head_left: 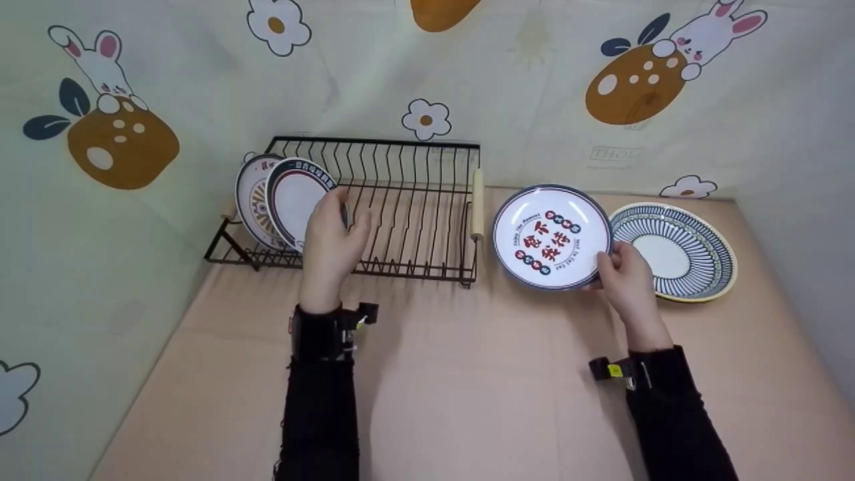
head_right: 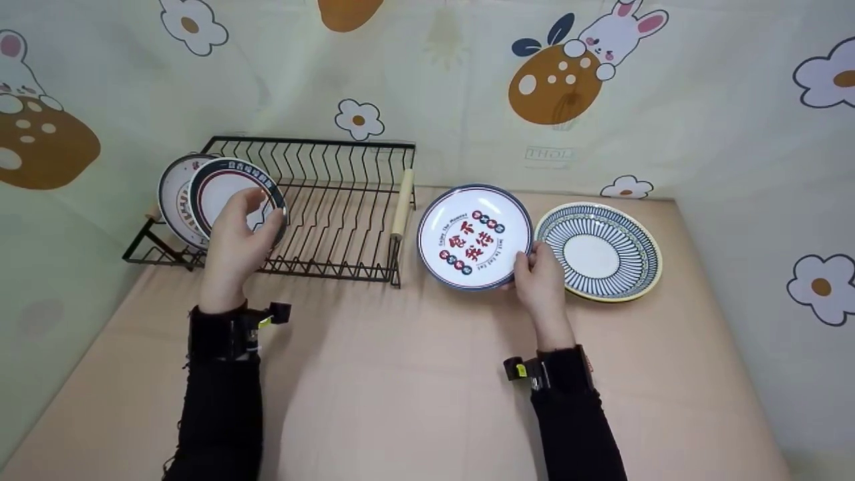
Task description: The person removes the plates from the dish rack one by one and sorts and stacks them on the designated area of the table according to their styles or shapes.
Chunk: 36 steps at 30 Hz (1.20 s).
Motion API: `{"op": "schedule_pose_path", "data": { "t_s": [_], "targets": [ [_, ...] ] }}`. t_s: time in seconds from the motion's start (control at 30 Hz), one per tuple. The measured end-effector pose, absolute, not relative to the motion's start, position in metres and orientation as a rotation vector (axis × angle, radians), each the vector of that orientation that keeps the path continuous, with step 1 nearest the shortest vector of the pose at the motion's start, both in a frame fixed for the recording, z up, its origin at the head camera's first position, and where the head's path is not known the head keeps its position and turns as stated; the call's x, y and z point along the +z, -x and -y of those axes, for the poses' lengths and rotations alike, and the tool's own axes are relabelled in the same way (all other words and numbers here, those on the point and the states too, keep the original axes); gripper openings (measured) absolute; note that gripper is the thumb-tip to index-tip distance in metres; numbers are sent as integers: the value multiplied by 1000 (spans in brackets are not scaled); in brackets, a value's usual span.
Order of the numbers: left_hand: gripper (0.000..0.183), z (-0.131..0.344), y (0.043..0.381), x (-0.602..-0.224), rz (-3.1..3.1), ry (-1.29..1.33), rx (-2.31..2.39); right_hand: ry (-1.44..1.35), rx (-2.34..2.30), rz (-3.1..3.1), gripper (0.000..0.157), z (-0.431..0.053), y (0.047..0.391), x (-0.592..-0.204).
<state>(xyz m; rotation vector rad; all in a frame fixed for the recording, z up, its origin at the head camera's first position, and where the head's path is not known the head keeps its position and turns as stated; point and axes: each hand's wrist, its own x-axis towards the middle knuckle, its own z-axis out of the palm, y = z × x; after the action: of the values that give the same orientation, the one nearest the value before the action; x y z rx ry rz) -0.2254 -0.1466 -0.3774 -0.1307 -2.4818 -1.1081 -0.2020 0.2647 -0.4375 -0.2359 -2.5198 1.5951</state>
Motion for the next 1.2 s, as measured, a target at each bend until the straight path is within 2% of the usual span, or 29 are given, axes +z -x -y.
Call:
{"op": "schedule_pose_path", "data": {
  "t_s": [0.47,0.77,1.0,1.2],
  "targets": [
    [54,158,227,-379,2464,101,-1123,230,1641,2596,42,-269,204,-446],
    [54,165,226,-380,2465,62,-1103,201,1677,2578,38,-270,207,-454],
    [54,171,227,-380,2433,25,-1100,223,1693,2605,43,-272,209,-456],
    [54,176,227,-381,2421,-39,-1106,243,1713,2611,40,-273,209,-458]
  ]
}}
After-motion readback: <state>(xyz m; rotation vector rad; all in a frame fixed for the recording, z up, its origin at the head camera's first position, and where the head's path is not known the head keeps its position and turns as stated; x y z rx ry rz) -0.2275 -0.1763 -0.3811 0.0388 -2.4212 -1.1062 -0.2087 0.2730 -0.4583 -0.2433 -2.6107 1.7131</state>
